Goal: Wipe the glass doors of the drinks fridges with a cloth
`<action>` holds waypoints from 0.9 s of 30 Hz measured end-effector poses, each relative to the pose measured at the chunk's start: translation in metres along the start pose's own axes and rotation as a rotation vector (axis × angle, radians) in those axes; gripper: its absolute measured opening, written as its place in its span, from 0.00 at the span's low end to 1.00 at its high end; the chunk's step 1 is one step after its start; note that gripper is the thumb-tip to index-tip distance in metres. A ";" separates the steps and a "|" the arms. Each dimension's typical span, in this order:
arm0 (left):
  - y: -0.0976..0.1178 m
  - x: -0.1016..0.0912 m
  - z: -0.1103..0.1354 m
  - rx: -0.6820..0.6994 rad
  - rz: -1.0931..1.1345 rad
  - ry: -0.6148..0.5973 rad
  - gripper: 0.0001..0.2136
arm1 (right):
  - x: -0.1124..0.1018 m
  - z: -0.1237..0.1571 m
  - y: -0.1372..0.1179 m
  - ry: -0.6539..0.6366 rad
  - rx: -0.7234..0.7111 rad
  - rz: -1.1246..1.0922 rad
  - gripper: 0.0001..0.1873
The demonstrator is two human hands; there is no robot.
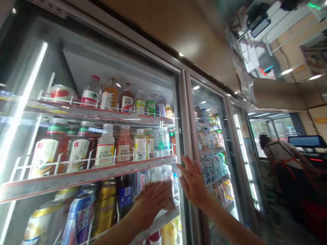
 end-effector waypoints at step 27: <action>-0.022 -0.067 0.136 0.060 -0.108 0.178 0.29 | -0.002 0.023 -0.109 -0.147 -0.040 -0.108 0.22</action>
Point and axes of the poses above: each hand's wrist, its own z-axis away from the middle knuckle, its own x-axis out of the palm, y = z × x, the point moved 2 cm from there along -z, towards the middle knuckle, and after that the axes turned 2 degrees about y, right-handed, at the moved point
